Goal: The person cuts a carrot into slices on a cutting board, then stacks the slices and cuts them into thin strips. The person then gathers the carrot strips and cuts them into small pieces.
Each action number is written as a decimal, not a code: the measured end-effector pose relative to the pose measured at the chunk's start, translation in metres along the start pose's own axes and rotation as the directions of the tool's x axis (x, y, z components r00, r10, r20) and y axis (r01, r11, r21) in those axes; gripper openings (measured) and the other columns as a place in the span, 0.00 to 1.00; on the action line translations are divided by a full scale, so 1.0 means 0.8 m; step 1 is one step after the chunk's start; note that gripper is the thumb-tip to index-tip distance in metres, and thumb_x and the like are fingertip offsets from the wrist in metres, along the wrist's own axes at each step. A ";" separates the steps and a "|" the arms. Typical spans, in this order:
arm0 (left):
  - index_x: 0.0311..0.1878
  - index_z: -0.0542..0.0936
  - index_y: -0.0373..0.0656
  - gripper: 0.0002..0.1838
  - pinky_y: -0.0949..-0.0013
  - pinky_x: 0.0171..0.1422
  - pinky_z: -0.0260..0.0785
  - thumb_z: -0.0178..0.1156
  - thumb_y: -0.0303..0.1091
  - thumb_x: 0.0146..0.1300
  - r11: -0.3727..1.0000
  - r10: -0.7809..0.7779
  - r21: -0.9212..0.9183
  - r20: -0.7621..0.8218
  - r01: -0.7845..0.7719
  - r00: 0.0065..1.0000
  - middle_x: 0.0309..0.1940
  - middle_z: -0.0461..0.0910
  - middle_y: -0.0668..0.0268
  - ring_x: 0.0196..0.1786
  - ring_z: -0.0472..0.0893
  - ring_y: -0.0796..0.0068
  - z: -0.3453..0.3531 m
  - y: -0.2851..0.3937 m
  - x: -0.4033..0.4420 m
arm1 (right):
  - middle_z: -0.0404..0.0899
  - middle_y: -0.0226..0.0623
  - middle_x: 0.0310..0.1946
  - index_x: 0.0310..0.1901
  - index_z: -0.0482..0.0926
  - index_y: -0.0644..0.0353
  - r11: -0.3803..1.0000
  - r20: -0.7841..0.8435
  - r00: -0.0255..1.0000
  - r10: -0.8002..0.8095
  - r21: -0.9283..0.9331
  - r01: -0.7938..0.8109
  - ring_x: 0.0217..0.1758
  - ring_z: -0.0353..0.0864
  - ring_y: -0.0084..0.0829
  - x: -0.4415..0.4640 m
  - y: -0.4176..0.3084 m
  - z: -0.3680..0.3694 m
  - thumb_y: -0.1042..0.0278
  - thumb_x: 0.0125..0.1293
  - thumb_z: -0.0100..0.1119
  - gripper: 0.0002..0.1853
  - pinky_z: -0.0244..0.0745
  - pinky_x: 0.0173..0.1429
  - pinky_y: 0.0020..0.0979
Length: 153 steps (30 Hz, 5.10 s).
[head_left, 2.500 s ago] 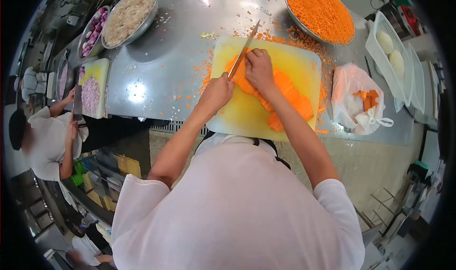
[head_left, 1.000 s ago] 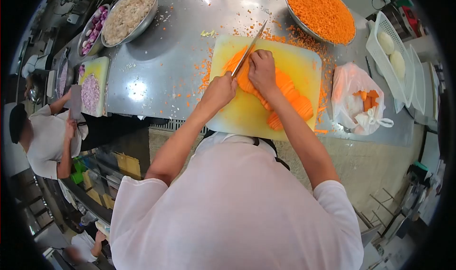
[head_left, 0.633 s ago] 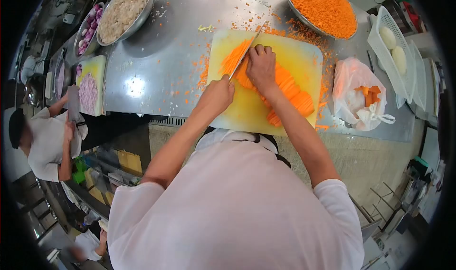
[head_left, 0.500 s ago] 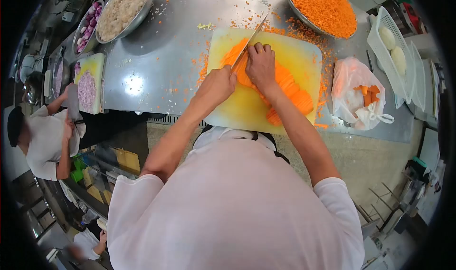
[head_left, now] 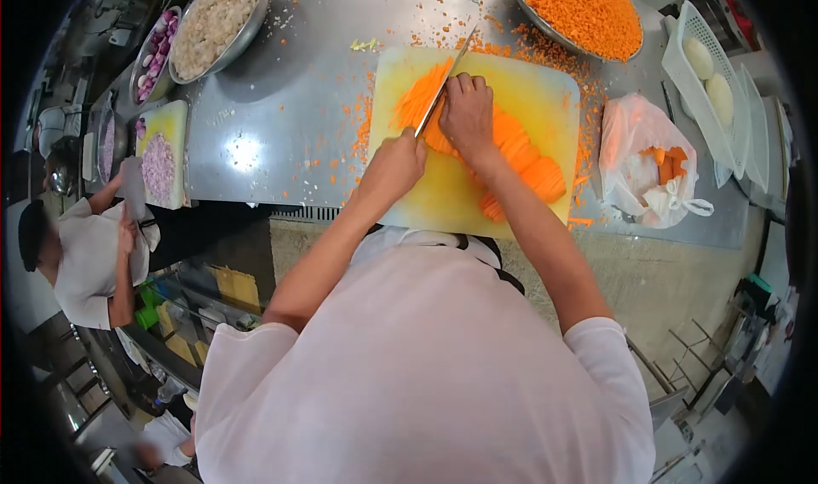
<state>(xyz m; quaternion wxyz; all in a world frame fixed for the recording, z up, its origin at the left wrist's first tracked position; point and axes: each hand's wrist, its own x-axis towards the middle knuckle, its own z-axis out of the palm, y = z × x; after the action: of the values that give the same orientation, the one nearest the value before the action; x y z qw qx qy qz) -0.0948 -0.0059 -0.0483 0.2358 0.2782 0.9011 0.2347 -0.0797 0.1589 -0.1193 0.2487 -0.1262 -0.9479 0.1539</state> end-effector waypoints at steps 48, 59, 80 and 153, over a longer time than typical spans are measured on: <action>0.39 0.73 0.29 0.14 0.46 0.36 0.71 0.50 0.35 0.70 0.999 -0.034 -0.031 0.047 0.035 0.998 0.21 0.76 0.39 0.29 0.79 0.38 -0.040 0.045 -0.032 | 0.75 0.37 0.35 0.41 0.76 0.58 0.999 -0.023 0.998 -0.053 -0.008 0.053 0.42 0.73 0.40 -0.020 0.014 -0.011 0.73 0.54 0.57 0.11 0.69 0.43 0.40; 0.36 0.72 0.27 0.16 0.50 0.27 0.71 0.49 0.35 0.70 0.999 0.028 -0.042 -0.002 -0.028 1.000 0.21 0.77 0.41 0.22 0.78 0.43 0.003 0.019 -0.012 | 0.75 0.39 0.34 0.39 0.76 0.60 0.999 0.002 0.999 -0.035 0.013 0.035 0.43 0.73 0.41 -0.016 0.016 -0.014 0.74 0.55 0.57 0.09 0.70 0.44 0.40; 0.35 0.73 0.27 0.17 0.46 0.36 0.70 0.51 0.36 0.69 1.000 -0.012 -0.013 0.029 0.013 0.999 0.24 0.77 0.38 0.30 0.78 0.37 -0.013 0.035 -0.032 | 0.76 0.41 0.36 0.37 0.76 0.61 0.990 -0.098 0.986 -0.136 0.026 0.139 0.43 0.74 0.43 -0.022 0.020 -0.016 0.76 0.52 0.57 0.09 0.72 0.46 0.39; 0.32 0.72 0.28 0.15 0.47 0.36 0.69 0.52 0.34 0.68 0.996 0.041 -0.080 -0.058 -0.046 0.997 0.23 0.77 0.39 0.30 0.78 0.38 0.030 0.014 -0.015 | 0.78 0.46 0.34 0.38 0.78 0.64 0.955 -0.061 0.997 0.042 0.297 -0.022 0.41 0.75 0.48 -0.017 0.059 -0.034 0.76 0.55 0.59 0.08 0.71 0.48 0.42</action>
<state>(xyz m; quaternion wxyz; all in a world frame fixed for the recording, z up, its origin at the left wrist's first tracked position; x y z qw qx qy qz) -0.0683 0.0018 -0.0575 0.2163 0.2813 0.8908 0.2839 -0.0466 0.2039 -0.1196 0.2939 -0.1081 -0.9030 0.2940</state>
